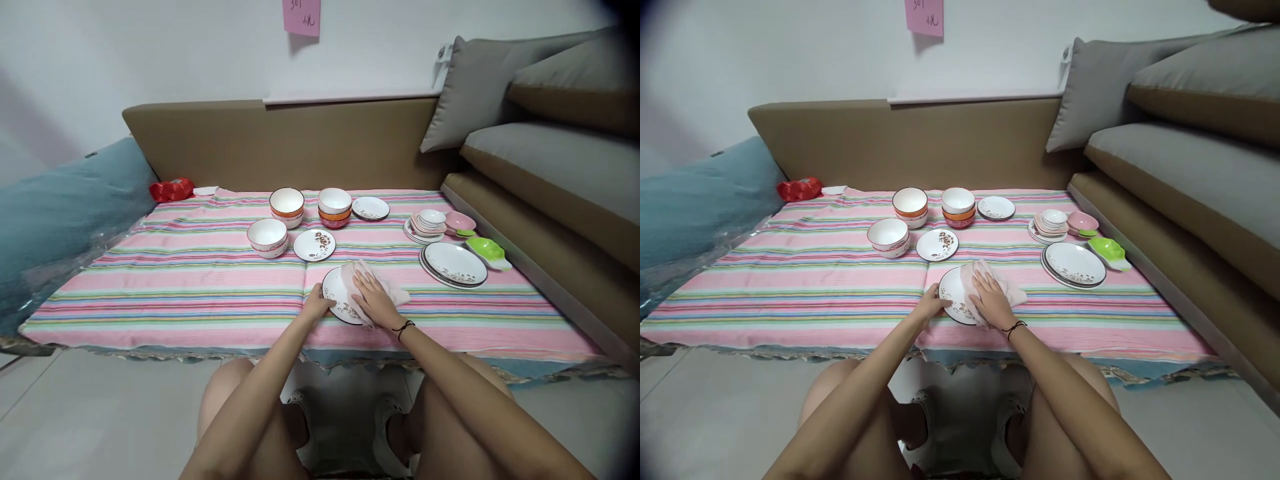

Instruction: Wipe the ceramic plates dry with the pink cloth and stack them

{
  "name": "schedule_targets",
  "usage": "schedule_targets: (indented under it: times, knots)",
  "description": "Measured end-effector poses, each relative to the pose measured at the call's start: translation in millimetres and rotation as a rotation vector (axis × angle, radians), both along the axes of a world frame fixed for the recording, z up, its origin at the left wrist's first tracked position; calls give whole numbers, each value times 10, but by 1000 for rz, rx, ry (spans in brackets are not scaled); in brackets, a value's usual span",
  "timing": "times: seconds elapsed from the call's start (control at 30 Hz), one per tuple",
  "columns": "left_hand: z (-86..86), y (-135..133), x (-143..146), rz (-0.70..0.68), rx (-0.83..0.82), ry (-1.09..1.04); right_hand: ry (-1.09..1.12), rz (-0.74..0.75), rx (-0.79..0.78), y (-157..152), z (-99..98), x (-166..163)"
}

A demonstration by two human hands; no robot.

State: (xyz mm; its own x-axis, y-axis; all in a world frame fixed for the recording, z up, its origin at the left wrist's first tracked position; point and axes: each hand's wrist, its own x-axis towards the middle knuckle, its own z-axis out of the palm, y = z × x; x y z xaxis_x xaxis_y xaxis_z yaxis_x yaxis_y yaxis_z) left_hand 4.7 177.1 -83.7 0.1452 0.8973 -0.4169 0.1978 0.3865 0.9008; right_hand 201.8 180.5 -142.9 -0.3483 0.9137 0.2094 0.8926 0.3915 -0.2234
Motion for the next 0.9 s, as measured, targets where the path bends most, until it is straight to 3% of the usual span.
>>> schedule_targets:
  times: [0.17,0.3,0.47,0.67,0.8,0.9]
  knots:
    - [149,-114,79,-2,21,-189,9,19,43,-6,-30,4]
    - [228,-146,108,-35,64,-261,53,-52,5,-38,-5,-126]
    - [252,-131,124,-89,132,-314,89,-3,64,-75,84,-305]
    - [349,-97,120,-137,172,-388,187,27,132,-4,274,-297]
    - [453,-130,142,-199,200,-388,330,-130,228,87,463,-235]
    - [532,-167,150,-228,216,-406,566,-289,231,129,628,-150]
